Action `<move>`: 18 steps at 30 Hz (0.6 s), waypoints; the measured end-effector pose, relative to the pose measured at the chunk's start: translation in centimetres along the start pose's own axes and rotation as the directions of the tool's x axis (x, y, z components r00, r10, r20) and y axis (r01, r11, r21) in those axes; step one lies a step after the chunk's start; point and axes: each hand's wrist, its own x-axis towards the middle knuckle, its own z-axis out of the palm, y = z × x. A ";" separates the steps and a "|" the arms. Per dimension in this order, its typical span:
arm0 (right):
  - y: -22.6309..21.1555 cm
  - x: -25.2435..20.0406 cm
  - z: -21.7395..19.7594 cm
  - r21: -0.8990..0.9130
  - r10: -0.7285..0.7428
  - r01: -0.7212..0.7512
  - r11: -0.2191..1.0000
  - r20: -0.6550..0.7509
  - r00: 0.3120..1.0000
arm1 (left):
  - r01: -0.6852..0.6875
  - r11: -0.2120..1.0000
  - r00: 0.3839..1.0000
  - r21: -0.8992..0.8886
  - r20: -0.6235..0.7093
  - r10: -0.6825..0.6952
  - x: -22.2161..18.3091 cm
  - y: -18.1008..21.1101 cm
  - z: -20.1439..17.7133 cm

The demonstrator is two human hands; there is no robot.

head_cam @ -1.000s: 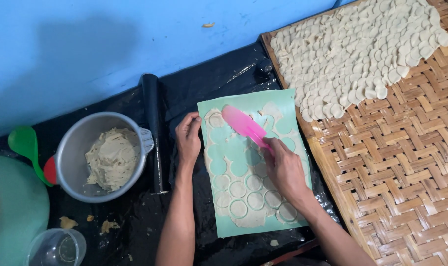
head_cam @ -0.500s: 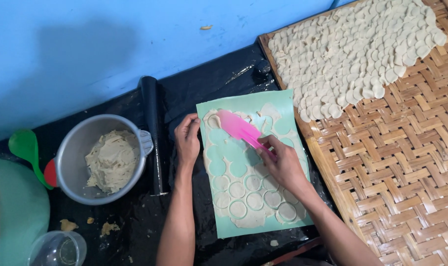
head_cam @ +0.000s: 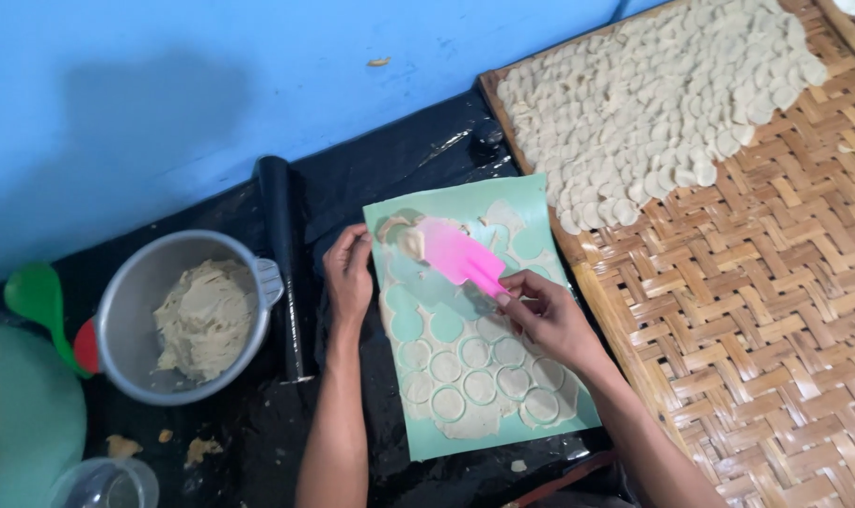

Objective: The person uses a pink spatula to transfer small dough circles from a green mat onto a large woven tray.

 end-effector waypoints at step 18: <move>4.7 -3.4 -21.2 -0.185 0.048 -0.305 0.934 -0.782 0.622 | 0.069 0.993 0.998 -0.093 -0.005 -0.069 -0.3 -0.4 0.1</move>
